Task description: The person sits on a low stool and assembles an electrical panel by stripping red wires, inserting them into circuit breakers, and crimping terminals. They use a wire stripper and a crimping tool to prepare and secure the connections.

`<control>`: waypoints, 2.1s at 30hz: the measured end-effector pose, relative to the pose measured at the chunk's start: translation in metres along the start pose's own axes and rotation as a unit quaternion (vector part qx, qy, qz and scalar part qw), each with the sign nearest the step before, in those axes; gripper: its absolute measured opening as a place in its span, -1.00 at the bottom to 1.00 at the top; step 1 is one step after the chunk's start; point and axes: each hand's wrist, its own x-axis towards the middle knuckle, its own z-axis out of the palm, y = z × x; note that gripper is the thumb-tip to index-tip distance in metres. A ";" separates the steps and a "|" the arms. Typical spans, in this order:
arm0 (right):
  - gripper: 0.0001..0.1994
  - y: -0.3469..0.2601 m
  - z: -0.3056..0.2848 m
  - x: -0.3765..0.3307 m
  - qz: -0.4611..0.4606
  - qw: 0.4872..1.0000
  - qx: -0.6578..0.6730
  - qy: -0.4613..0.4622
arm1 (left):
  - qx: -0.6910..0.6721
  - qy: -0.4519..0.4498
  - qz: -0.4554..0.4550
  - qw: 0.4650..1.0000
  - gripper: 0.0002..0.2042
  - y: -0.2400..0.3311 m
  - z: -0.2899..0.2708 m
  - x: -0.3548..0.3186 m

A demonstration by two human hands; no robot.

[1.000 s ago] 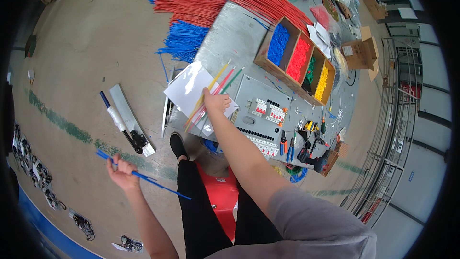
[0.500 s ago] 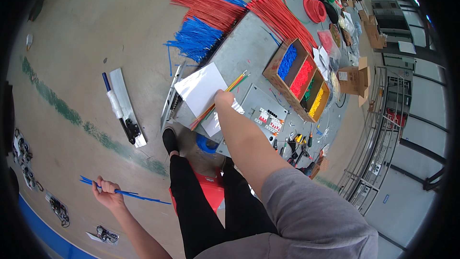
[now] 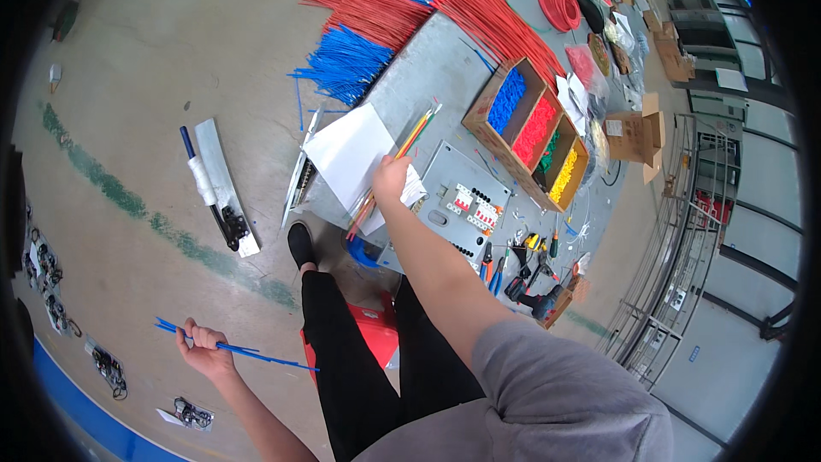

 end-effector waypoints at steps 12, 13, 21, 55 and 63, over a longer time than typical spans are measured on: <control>-0.86 -0.093 -0.172 -0.124 -0.235 0.911 0.297 -0.165 | -0.035 -0.073 0.352 0.932 -0.56 0.195 0.099 -0.194; -0.88 -0.109 -0.194 -0.138 -0.229 0.911 0.291 -0.184 | -0.041 -0.074 0.389 0.918 -0.56 0.216 0.111 -0.205; -0.91 -0.234 -0.264 -0.277 -0.359 0.880 0.126 -0.286 | -0.001 0.094 0.582 0.807 -0.61 0.429 0.275 -0.097; -0.56 -0.653 -0.140 -0.012 -0.376 0.802 -0.201 -0.418 | 0.887 0.121 0.280 0.346 -0.49 0.317 0.618 0.296; -0.60 -0.987 0.069 0.070 -0.414 0.829 -0.158 -0.342 | 0.883 0.147 0.261 0.361 -0.51 0.331 0.782 0.518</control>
